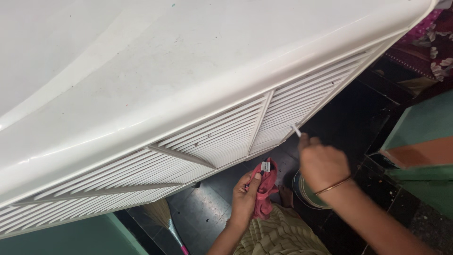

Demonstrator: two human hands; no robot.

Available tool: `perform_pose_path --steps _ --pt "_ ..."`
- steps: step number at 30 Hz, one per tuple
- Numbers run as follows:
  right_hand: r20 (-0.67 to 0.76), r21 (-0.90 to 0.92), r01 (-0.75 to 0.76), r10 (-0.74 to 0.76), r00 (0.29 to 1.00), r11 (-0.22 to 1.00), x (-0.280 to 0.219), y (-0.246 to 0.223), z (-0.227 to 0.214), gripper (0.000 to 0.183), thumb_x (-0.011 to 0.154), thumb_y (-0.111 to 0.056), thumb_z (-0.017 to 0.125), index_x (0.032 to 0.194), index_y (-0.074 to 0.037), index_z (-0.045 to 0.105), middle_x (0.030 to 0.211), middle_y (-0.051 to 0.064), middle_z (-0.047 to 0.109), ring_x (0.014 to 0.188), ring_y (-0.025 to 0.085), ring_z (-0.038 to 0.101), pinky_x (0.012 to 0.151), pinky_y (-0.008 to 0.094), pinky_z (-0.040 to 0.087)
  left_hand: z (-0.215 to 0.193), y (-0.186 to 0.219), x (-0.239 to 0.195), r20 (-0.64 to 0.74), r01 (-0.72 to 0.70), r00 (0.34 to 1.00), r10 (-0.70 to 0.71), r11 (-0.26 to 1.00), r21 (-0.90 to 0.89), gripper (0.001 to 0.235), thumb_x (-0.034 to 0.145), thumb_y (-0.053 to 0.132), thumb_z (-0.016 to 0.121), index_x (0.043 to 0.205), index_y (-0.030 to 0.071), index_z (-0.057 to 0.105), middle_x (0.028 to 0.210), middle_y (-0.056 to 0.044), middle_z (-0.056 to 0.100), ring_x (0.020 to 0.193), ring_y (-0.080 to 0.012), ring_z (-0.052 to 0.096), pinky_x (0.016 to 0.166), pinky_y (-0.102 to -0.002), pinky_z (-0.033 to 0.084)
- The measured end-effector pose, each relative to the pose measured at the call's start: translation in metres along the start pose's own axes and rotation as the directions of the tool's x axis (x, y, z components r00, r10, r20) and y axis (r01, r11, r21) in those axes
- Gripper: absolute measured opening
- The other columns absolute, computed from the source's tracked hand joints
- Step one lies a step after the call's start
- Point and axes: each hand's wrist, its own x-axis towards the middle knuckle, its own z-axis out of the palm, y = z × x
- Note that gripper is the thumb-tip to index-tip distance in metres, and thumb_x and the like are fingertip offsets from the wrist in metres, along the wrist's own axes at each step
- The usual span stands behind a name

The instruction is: The person cleans the front grille of a white air conditioner using a toothbrush and a pink cloth. They repeatedly dip the toothbrush into a bucket of water and scrub the vents while wiping with the cloth.

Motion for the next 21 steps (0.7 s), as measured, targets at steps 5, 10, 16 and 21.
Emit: perform_pose_path --steps 5,10,16,21 --pt "0.042 0.032 -0.078 0.077 0.996 0.996 -0.005 0.006 -0.001 0.046 0.094 -0.012 0.054 0.139 -0.001 0.055 0.106 0.018 0.071 0.077 0.033 0.076 0.063 0.044 0.063 0.000 -0.004 0.001 -0.001 0.006 1.000 -0.006 1.000 -0.014 0.028 0.099 0.021 0.065 0.118 0.002 0.074 0.103 -0.004 0.077 0.090 -0.0081 0.069 0.083 -0.024 0.056" --pt "-0.012 0.100 -0.087 0.089 0.996 0.991 -0.006 0.005 0.003 0.055 0.086 -0.011 0.061 0.138 0.004 0.055 0.109 0.023 0.069 0.074 0.035 0.076 0.061 0.043 0.063 -0.004 -0.002 -0.002 -0.041 0.027 0.999 -0.026 0.999 0.017 0.028 0.100 0.022 0.066 0.116 0.001 0.075 0.098 -0.003 0.075 0.084 -0.0071 0.066 0.077 -0.023 0.054" --pt "-0.005 0.161 -0.146 0.149 0.989 0.976 -0.012 0.003 0.010 0.055 0.082 -0.016 0.066 0.135 -0.001 0.057 0.100 0.020 0.071 0.076 0.038 0.075 0.064 0.047 0.062 0.002 0.009 -0.004 -0.026 0.006 1.000 -0.005 1.000 0.013 0.027 0.099 0.023 0.065 0.115 0.004 0.076 0.095 -0.001 0.075 0.083 -0.0059 0.065 0.076 -0.022 0.053" --pt "-0.009 0.142 -0.127 0.130 0.992 0.982 -0.009 0.003 0.007 0.055 0.086 -0.011 0.063 0.138 0.003 0.054 0.106 0.022 0.070 0.076 0.035 0.077 0.062 0.041 0.064 0.008 0.017 -0.006 -0.050 0.036 0.998 -0.032 0.996 0.088 0.029 0.101 0.023 0.066 0.117 0.003 0.077 0.097 -0.002 0.074 0.084 -0.0056 0.064 0.077 -0.021 0.053"
